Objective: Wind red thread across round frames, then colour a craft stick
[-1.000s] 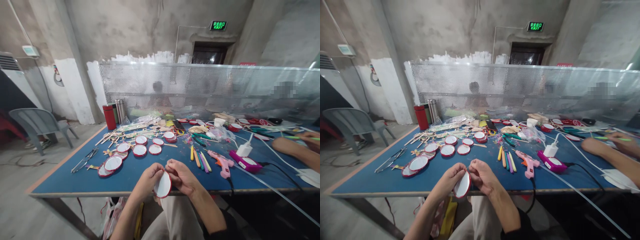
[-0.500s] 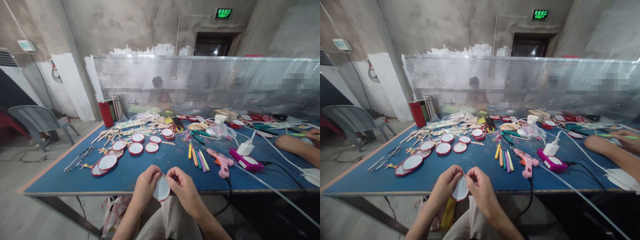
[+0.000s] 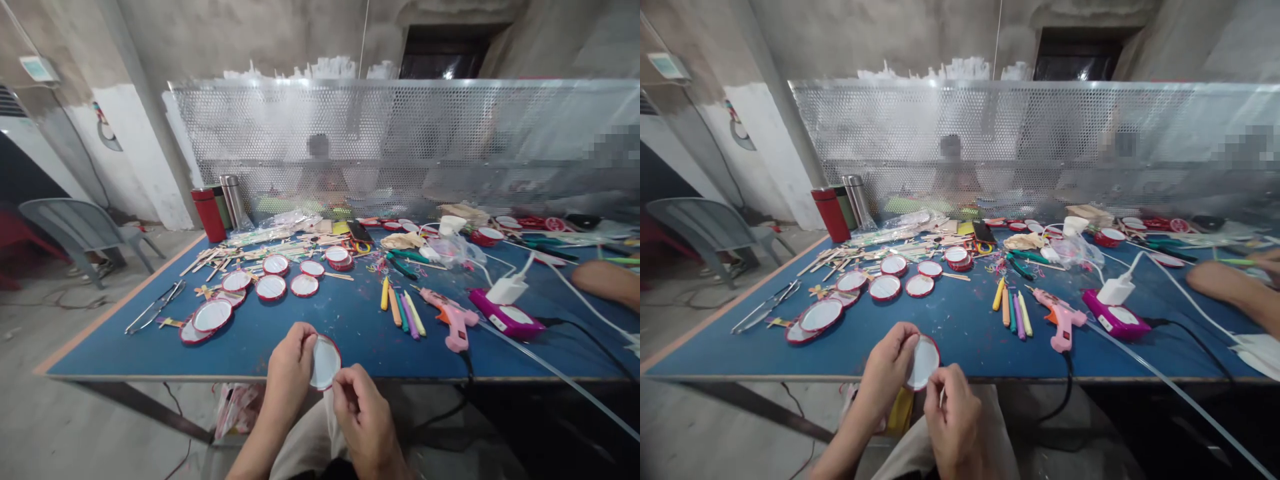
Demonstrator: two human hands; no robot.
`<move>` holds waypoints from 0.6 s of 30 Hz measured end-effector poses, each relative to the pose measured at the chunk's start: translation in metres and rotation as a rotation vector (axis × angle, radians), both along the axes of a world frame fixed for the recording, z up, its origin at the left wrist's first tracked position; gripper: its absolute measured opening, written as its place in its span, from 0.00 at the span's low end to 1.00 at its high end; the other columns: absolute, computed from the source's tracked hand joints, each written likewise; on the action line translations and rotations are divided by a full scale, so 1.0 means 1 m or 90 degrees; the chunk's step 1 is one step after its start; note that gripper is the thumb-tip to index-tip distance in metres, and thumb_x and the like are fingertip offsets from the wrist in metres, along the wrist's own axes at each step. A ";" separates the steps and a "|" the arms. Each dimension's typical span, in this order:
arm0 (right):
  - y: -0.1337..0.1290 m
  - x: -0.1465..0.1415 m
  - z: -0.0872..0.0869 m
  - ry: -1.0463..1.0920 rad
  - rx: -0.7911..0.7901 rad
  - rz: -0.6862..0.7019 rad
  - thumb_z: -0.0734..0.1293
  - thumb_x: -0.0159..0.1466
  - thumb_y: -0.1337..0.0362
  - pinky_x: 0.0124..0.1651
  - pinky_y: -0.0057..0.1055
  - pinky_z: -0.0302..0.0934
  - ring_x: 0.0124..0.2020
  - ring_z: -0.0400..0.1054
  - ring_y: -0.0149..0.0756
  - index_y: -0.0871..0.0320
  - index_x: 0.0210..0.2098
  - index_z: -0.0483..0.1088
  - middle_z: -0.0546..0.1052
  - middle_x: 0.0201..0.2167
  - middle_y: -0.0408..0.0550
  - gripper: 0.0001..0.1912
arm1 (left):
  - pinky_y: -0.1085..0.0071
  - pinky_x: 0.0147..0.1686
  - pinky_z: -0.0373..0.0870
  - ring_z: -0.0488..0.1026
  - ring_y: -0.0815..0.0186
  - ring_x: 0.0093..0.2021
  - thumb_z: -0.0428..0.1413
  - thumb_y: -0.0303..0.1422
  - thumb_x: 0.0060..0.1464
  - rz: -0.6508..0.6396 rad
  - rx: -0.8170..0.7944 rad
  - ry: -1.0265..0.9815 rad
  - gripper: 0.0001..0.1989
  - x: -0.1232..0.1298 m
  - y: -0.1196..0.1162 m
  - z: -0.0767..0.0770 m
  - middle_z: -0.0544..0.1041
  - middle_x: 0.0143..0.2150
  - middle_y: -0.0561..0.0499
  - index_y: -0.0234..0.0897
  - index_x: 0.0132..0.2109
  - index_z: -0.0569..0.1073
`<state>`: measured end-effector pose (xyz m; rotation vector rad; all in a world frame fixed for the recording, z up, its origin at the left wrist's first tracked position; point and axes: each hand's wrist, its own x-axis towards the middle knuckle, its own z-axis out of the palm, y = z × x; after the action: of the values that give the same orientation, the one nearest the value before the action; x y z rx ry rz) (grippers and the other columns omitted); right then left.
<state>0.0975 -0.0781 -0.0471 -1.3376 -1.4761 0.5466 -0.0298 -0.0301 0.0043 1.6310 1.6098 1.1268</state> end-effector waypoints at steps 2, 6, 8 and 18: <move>-0.006 -0.004 -0.004 0.007 -0.018 0.026 0.61 0.61 0.61 0.27 0.29 0.57 0.22 0.63 0.35 0.52 0.25 0.67 0.69 0.21 0.45 0.09 | 0.73 0.31 0.60 0.69 0.65 0.29 0.48 0.35 0.55 0.011 0.006 -0.005 0.07 0.000 0.000 -0.002 0.73 0.27 0.54 0.41 0.33 0.68; -0.011 -0.013 -0.007 0.029 -0.080 0.027 0.63 0.59 0.59 0.27 0.30 0.58 0.22 0.61 0.35 0.53 0.24 0.69 0.70 0.21 0.46 0.09 | 0.72 0.32 0.61 0.69 0.65 0.31 0.46 0.34 0.56 0.026 0.007 -0.005 0.07 0.000 -0.001 -0.005 0.73 0.29 0.53 0.40 0.34 0.68; -0.012 -0.017 -0.008 0.058 -0.091 0.023 0.64 0.58 0.59 0.27 0.30 0.58 0.22 0.62 0.35 0.53 0.25 0.69 0.71 0.21 0.46 0.08 | 0.72 0.33 0.61 0.69 0.64 0.32 0.46 0.34 0.57 0.026 0.007 -0.001 0.07 0.000 -0.002 -0.006 0.73 0.30 0.53 0.40 0.35 0.68; -0.012 -0.020 -0.009 0.193 -0.127 -0.040 0.66 0.58 0.54 0.19 0.26 0.58 0.17 0.62 0.31 0.55 0.26 0.71 0.71 0.18 0.45 0.12 | 0.71 0.33 0.61 0.69 0.65 0.31 0.46 0.34 0.57 0.023 0.003 0.000 0.07 -0.001 -0.001 -0.003 0.73 0.29 0.53 0.39 0.34 0.67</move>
<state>0.0773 -0.0896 -0.0560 -1.3798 -1.1513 0.8349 -0.0308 -0.0313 0.0012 1.6107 1.6432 1.1506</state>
